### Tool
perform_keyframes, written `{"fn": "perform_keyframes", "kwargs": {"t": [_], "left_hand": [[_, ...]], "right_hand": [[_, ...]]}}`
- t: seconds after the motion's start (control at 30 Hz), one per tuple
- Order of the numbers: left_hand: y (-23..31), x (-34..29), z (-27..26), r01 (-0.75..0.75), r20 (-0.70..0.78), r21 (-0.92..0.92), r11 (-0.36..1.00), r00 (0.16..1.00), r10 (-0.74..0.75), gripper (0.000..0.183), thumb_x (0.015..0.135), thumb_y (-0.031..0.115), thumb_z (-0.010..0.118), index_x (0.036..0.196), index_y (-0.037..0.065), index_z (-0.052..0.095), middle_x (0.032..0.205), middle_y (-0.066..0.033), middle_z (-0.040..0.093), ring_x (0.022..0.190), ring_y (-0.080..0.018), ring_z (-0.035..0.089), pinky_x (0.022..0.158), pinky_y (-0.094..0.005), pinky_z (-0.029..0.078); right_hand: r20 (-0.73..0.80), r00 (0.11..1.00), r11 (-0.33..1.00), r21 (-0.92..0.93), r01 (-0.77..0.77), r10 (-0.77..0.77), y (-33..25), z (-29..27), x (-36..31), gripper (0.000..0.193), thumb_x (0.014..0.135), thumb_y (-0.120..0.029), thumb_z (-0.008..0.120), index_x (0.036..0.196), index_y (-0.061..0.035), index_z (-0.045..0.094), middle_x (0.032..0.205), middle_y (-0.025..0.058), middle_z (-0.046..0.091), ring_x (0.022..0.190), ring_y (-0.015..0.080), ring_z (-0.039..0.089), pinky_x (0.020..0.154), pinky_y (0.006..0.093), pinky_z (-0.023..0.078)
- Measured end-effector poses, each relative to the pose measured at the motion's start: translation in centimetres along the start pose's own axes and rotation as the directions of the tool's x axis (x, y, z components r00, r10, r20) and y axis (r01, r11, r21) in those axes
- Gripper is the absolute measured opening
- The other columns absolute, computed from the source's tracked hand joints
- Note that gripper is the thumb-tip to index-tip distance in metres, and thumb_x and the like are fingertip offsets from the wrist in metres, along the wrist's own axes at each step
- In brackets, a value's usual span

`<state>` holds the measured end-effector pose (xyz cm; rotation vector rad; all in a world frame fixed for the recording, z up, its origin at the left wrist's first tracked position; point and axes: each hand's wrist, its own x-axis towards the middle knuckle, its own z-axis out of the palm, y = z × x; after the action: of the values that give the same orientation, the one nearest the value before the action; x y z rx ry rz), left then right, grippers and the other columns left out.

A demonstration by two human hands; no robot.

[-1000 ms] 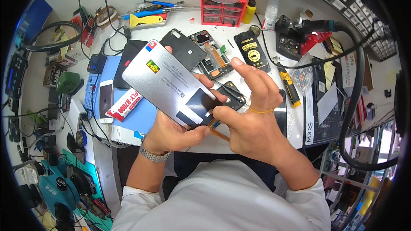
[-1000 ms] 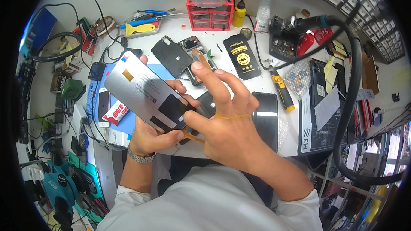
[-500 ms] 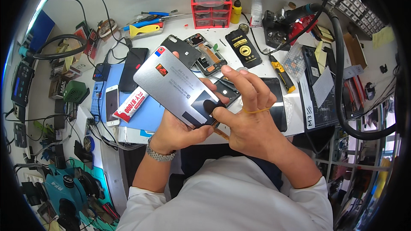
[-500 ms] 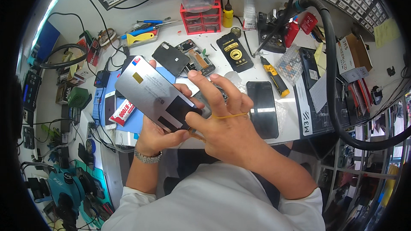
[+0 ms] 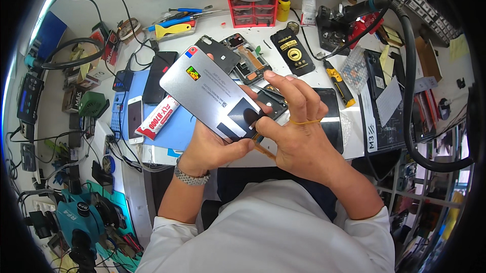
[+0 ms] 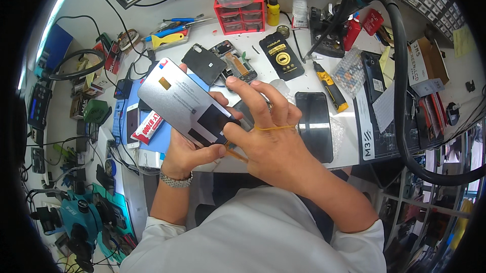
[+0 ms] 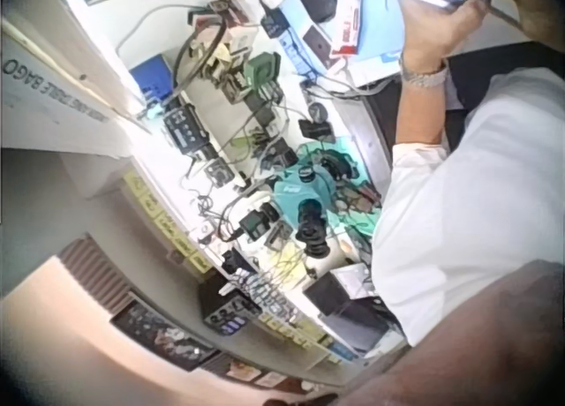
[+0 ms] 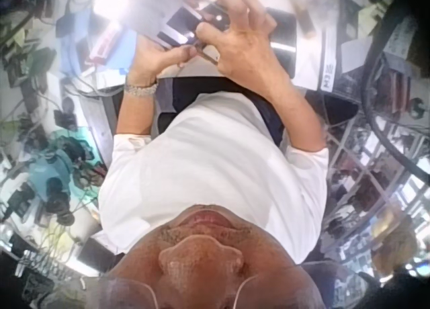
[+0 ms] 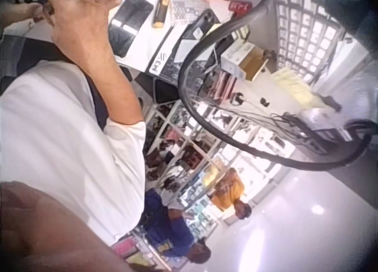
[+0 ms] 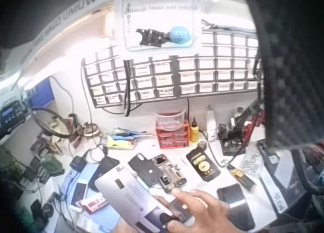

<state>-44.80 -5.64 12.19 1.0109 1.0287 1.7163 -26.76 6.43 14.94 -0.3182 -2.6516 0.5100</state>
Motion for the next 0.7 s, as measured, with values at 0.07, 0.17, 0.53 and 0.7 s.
{"fn": "perform_keyframes", "kwargs": {"t": [0.07,0.17,0.53,0.7], "left_hand": [[0.3,0.2,0.2,-0.001,0.002,-0.001,1.000,1.000,0.001,0.089,0.080,-0.008,0.078,0.158,-0.002,0.036,0.143,-0.0163,0.060,0.138,-0.0300,0.067,0.109,-0.0421,0.062],[0.5,0.5,0.1,0.011,0.009,0.035,0.999,1.000,-0.011,0.090,0.080,-0.008,0.079,0.159,-0.003,0.035,0.146,-0.0168,0.058,0.138,-0.0303,0.066,0.108,-0.0415,0.063],[-1.6,0.0,1.3,-0.134,-0.231,0.133,0.982,0.959,0.162,0.132,0.085,-0.012,0.084,0.177,0.019,-0.006,0.155,-0.0200,0.049,0.141,-0.0327,0.063,0.109,-0.0430,0.062],[-1.8,-0.3,1.2,-0.201,-0.141,0.210,0.957,0.962,0.233,0.140,0.085,-0.011,0.083,0.177,0.023,-0.018,0.159,-0.0232,0.044,0.141,-0.0325,0.061,0.108,-0.0422,0.063]], "right_hand": [[-0.018,1.000,1.000,0.007,-0.011,0.011,0.2,0.0,0.0,0.029,0.078,-0.009,0.090,0.096,-0.0203,0.070,0.178,0.0119,0.025,0.160,0.0405,0.022,0.121,0.0532,0.022],[-0.072,0.997,1.000,0.003,-0.021,0.021,0.5,-0.1,0.0,0.027,0.078,-0.006,0.087,0.096,-0.0192,0.071,0.177,0.0144,0.028,0.158,0.0406,0.024,0.120,0.0518,0.023],[-0.318,0.948,1.000,0.002,-0.018,0.018,0.6,0.1,-0.3,0.015,0.068,-0.011,0.085,0.082,-0.0140,0.079,0.165,0.0144,0.053,0.141,0.0373,0.044,0.115,0.0493,0.025],[-0.291,0.957,0.999,-0.037,-0.021,0.010,-0.1,0.0,-0.2,0.010,0.074,-0.014,0.084,0.078,-0.0090,0.076,0.169,0.0119,0.051,0.143,0.0338,0.044,0.106,0.0519,0.027]]}}
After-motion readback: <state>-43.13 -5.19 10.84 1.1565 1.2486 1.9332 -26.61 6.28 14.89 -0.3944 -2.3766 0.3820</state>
